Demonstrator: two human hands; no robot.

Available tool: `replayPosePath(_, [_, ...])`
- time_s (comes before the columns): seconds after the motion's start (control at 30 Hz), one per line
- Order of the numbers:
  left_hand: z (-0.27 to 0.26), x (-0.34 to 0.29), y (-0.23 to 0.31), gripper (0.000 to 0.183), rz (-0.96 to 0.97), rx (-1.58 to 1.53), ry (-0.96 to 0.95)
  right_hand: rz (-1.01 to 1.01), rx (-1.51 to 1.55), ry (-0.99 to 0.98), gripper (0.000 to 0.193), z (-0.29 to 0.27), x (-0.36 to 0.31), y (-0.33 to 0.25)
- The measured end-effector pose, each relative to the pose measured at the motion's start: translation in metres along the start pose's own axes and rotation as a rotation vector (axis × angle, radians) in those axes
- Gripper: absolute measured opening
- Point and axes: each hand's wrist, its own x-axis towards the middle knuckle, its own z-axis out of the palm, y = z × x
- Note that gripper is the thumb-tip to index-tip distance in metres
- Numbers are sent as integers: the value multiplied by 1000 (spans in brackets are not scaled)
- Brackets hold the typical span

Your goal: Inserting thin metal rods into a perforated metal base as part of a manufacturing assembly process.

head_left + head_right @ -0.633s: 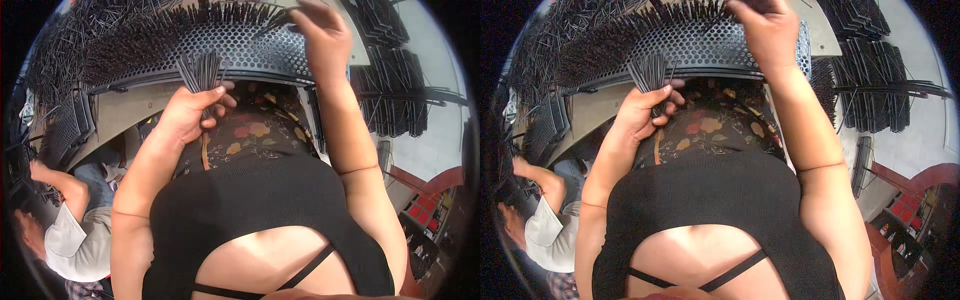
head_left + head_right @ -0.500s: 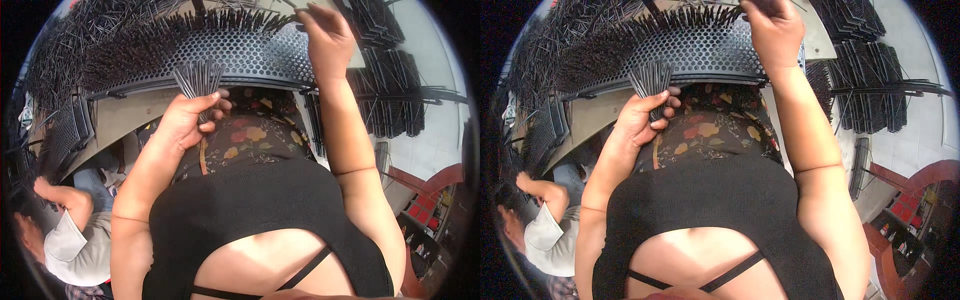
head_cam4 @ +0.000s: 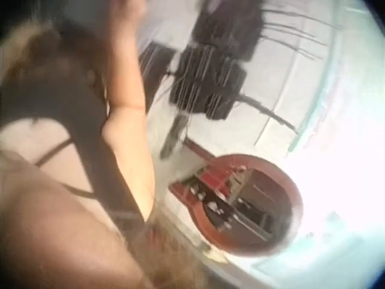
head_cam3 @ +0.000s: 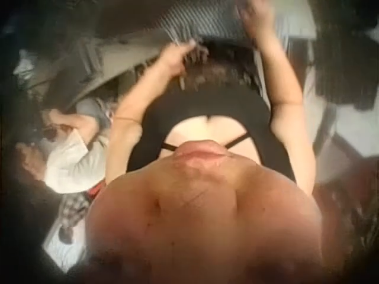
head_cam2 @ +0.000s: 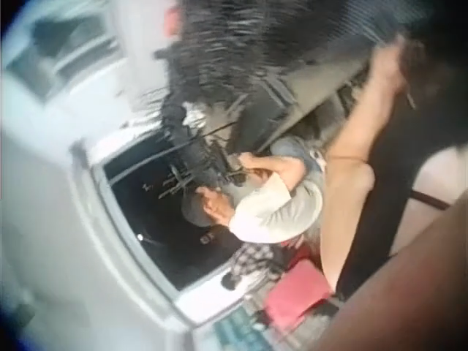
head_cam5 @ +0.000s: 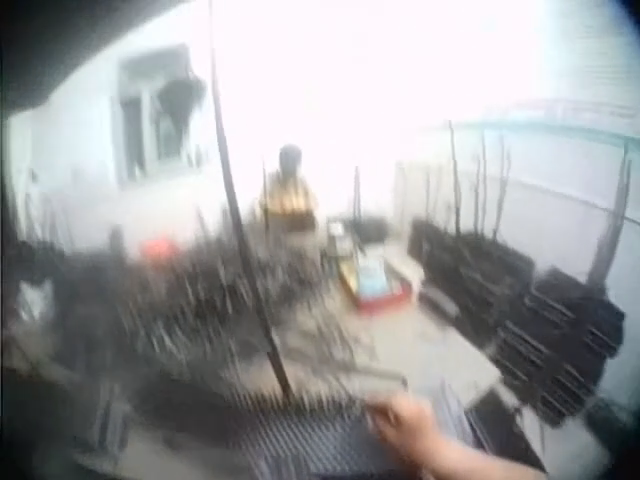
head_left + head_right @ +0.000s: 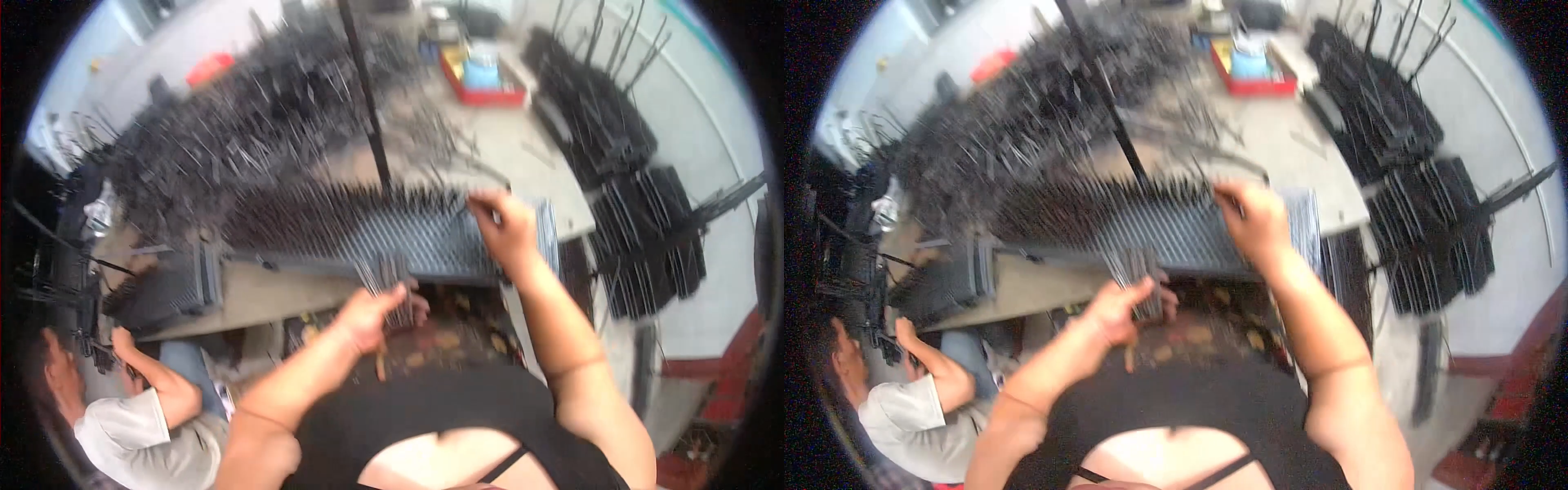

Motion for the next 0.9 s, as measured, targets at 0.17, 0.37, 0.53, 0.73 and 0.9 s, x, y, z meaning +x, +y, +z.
replayPosePath(0.17, [0,-1,-19,29,33,-39,-52,-40,-81,-29,18,-12,2,-13])
replayPosePath(0.37, [1,0,-17,24,93,29,-42,-135,-85,-57,21,-4,11,-18])
replayPosePath(0.53, [28,-6,-5,30,119,238,-153,22,455,-418,44,10,3,-75])
replayPosePath(0.73, [2,1,-27,37,158,431,-158,54,653,-631,18,41,-47,-93])
replayPosePath(0.9, [22,-31,-5,31,52,950,-262,-8,582,-534,20,35,-63,-103])
